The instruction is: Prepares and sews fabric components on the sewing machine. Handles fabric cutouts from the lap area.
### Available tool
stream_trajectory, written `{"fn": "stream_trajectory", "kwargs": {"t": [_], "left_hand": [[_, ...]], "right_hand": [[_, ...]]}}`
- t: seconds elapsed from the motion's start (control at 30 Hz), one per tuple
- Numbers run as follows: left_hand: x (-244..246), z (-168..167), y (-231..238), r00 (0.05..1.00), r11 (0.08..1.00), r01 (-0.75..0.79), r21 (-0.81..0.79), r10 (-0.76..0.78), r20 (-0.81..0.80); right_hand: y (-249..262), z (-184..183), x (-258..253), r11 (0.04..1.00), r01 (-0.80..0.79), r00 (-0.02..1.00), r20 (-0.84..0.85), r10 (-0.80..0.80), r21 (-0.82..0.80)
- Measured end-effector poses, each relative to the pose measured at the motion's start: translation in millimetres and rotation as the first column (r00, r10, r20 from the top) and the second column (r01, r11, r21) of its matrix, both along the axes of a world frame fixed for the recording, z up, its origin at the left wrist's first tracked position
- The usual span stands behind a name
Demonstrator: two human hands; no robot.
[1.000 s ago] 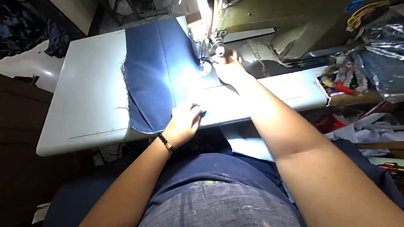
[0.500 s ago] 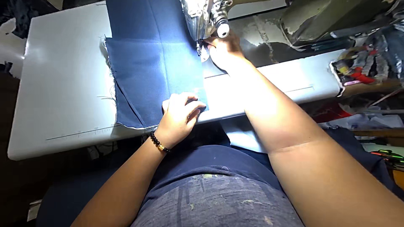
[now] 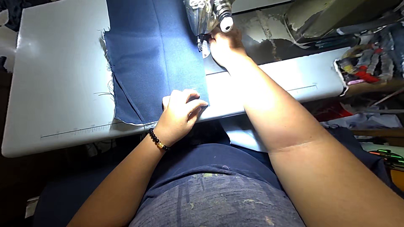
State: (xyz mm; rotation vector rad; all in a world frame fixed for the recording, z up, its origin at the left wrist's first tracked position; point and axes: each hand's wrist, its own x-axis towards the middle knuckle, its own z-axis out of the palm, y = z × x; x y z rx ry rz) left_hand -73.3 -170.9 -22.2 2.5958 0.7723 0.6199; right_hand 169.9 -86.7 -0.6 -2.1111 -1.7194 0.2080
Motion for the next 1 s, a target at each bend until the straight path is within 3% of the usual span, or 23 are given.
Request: {"fn": "stream_trajectory", "kwargs": {"t": [0.77, 1.0], "left_hand": [[1, -5, 2, 1.0, 0.999, -0.009, 0.037, 0.009, 0.013], [5, 4, 13, 0.993, 0.996, -0.031, -0.084, 0.02, -0.12]], "right_hand": [[2, -5, 3, 1.0, -0.02, 0.999, 0.043, 0.02, 0.011], [4, -6, 2, 0.999, 0.036, 0.999, 0.033, -0.037, 0.039]]}}
